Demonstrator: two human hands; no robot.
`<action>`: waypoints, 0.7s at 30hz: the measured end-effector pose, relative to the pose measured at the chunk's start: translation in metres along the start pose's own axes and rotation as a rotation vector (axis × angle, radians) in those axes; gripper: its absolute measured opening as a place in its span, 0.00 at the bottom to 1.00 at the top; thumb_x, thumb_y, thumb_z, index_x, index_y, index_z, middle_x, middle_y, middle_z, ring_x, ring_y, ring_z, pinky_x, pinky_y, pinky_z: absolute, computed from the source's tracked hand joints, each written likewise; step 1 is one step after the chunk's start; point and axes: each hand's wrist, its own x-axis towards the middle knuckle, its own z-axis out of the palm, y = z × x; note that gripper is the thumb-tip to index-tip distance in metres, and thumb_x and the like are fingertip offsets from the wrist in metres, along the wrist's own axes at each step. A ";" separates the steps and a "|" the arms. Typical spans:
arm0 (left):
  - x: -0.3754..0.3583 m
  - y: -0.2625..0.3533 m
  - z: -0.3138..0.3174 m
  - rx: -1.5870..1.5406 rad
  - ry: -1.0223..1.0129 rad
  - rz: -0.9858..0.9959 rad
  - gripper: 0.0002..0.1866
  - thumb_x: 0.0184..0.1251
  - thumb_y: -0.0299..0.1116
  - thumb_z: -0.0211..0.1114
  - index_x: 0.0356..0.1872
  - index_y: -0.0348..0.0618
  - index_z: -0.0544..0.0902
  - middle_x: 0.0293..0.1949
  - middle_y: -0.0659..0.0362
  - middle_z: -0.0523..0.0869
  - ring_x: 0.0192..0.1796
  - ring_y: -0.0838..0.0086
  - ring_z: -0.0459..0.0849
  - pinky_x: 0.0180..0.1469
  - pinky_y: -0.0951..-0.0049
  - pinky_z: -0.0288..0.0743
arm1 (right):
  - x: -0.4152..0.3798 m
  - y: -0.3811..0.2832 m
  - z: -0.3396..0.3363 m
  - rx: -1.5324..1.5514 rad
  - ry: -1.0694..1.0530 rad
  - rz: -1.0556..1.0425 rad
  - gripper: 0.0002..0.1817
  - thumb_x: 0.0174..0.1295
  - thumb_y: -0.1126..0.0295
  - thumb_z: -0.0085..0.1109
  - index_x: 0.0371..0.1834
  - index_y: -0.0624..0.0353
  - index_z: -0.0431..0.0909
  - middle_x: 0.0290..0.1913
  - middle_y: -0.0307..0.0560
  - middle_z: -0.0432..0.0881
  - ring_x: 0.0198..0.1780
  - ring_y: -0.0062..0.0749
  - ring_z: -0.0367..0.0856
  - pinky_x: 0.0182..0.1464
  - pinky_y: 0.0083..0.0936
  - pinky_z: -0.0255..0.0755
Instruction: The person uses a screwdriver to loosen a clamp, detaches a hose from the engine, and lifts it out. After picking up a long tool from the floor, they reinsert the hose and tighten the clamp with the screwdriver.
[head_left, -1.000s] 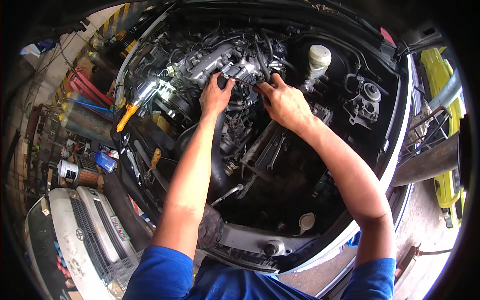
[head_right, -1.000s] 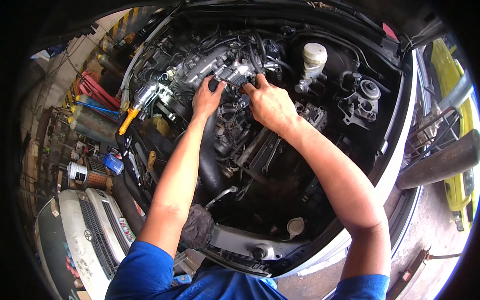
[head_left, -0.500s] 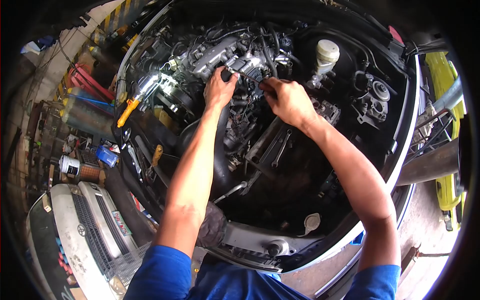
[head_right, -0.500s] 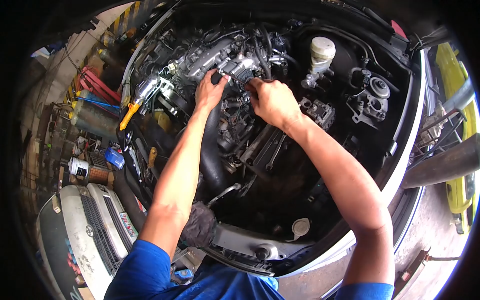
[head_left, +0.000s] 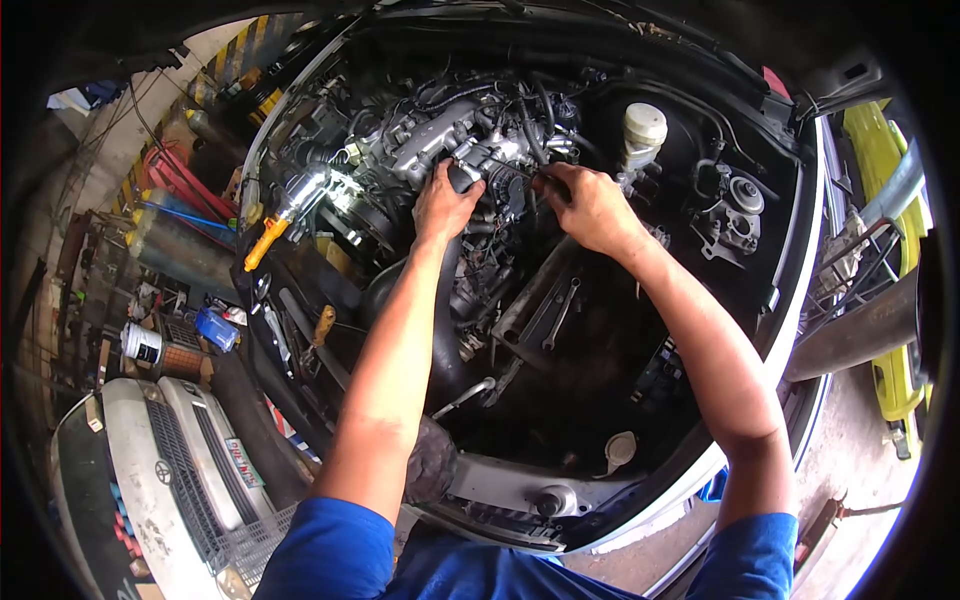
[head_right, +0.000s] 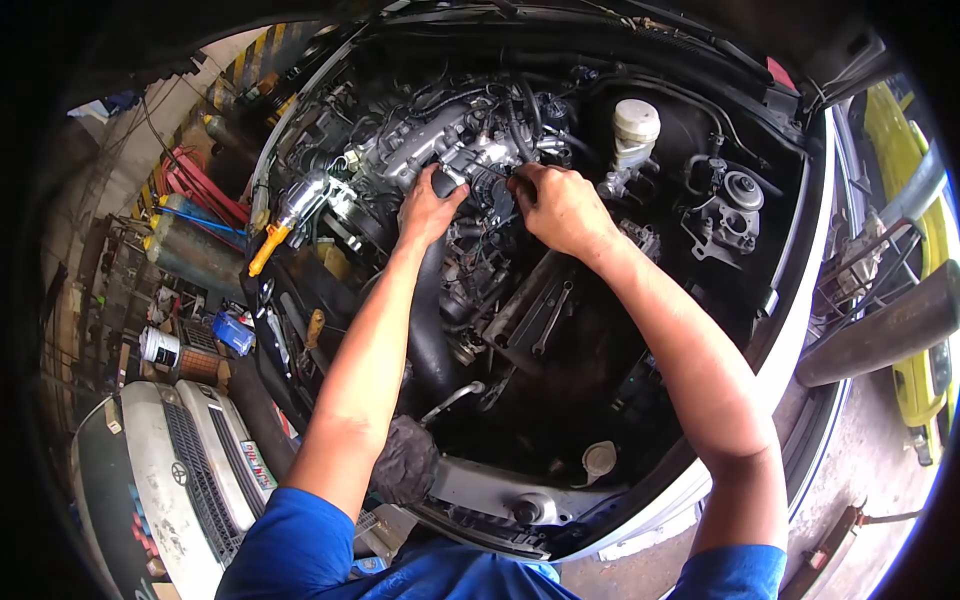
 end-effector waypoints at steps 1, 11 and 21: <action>-0.001 0.002 0.001 0.018 0.010 -0.012 0.41 0.63 0.55 0.71 0.73 0.44 0.72 0.66 0.44 0.82 0.67 0.48 0.81 0.69 0.52 0.74 | 0.000 0.001 0.000 -0.021 0.011 -0.048 0.16 0.66 0.67 0.61 0.55 0.58 0.86 0.43 0.57 0.88 0.49 0.58 0.87 0.57 0.44 0.81; 0.002 -0.002 0.005 0.007 0.025 0.016 0.40 0.71 0.61 0.61 0.73 0.41 0.72 0.68 0.42 0.80 0.69 0.48 0.79 0.71 0.53 0.71 | -0.010 -0.005 0.010 -0.146 -0.038 -0.140 0.24 0.56 0.71 0.67 0.59 0.57 0.83 0.51 0.62 0.82 0.45 0.58 0.88 0.51 0.46 0.85; 0.001 -0.003 0.005 0.017 0.047 0.027 0.35 0.76 0.58 0.58 0.72 0.43 0.73 0.67 0.43 0.81 0.68 0.47 0.79 0.70 0.52 0.72 | -0.012 -0.010 0.007 -0.224 -0.090 -0.133 0.27 0.58 0.70 0.68 0.64 0.55 0.79 0.51 0.60 0.78 0.45 0.59 0.87 0.50 0.47 0.84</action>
